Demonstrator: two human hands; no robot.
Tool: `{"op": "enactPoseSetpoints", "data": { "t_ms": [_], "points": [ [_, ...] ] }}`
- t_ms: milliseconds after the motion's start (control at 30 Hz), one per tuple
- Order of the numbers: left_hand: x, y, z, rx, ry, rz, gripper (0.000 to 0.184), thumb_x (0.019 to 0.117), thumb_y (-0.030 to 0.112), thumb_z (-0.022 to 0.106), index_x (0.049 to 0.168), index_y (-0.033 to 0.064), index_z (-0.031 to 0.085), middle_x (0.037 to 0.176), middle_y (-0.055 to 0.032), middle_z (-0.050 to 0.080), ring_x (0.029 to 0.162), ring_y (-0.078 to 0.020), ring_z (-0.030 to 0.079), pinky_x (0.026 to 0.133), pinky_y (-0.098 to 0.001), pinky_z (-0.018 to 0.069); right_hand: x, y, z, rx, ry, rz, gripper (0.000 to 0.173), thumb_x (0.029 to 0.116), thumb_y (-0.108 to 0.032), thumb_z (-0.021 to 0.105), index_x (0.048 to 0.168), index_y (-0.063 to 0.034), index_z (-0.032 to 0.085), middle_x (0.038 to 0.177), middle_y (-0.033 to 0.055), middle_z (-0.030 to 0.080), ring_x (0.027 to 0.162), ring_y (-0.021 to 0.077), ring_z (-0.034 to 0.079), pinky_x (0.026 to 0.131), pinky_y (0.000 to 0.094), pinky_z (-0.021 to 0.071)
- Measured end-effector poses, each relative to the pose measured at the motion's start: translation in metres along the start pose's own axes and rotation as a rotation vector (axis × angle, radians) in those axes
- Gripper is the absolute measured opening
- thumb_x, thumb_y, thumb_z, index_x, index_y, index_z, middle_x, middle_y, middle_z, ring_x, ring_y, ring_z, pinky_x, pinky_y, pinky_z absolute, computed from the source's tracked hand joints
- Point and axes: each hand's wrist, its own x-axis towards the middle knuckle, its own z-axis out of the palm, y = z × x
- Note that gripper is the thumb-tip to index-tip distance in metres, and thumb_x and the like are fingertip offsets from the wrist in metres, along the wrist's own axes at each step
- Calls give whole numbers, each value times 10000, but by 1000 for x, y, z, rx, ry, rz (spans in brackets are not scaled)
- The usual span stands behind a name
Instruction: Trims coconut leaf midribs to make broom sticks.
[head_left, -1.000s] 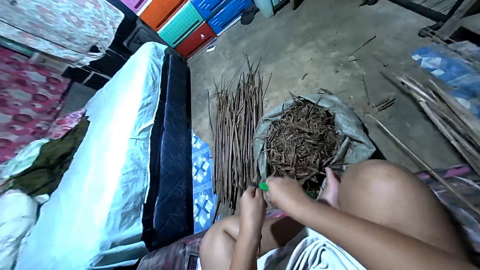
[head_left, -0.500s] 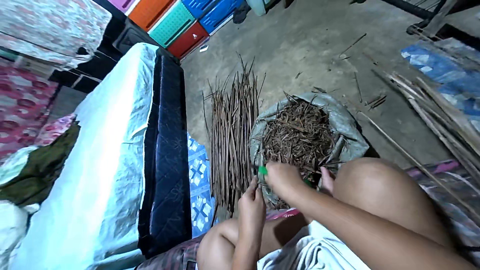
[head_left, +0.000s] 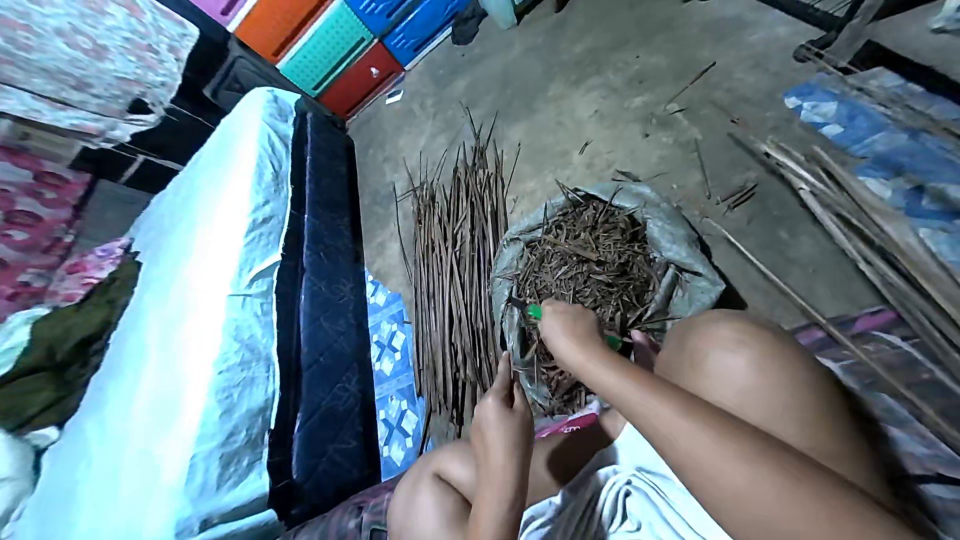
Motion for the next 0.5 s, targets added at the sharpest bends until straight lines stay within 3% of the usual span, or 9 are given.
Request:
{"op": "enactPoseSetpoints", "data": {
  "t_ms": [100,167,267,333,433,500],
  "points": [
    [1,-8,-4,-25,36,-3,422,1074,160,492,1490,128,557,1073,-160,747,924,-316,714,864,-541,545,-24,-9,5,-8,-101,-138,342,1072,-259,513,1237,9,648,1233,249,680,1177,432,655,932,633,516],
    [2,-10,-8,-58,86,7,329,1064,153,513,1342,65,665,974,-167,741,877,-312,710,833,-539,547,-39,-15,15,-38,-166,-208,330,1073,-263,526,1239,-6,649,1224,235,688,1166,427,662,926,627,520],
    [-8,-13,-8,-80,64,45,422,1059,128,504,1474,134,577,1035,-128,746,837,-261,696,799,-491,551,-26,-8,5,-35,-68,-119,321,1069,-208,509,1286,3,618,1254,242,676,1177,425,661,930,617,525],
    [-12,-12,-6,-138,56,61,424,1061,124,502,1479,146,572,1010,-108,741,749,-211,660,733,-440,540,-9,-1,-10,-6,7,-58,343,1082,-237,502,1302,2,614,1276,239,669,1202,417,651,944,611,516],
    [-3,-21,-7,-439,27,47,349,1084,141,480,1387,35,617,747,-50,626,523,-97,502,533,-289,462,-30,-6,1,-9,-61,-197,343,1067,-253,525,1252,11,642,1221,258,682,1163,443,658,929,640,508],
    [3,-25,-12,-677,-41,24,248,1085,122,441,1164,-17,631,566,27,505,420,-34,436,414,-203,386,-42,-10,14,-38,-118,-266,326,1070,-247,530,1258,0,634,1205,245,692,1144,434,669,922,625,514]
  ]
}}
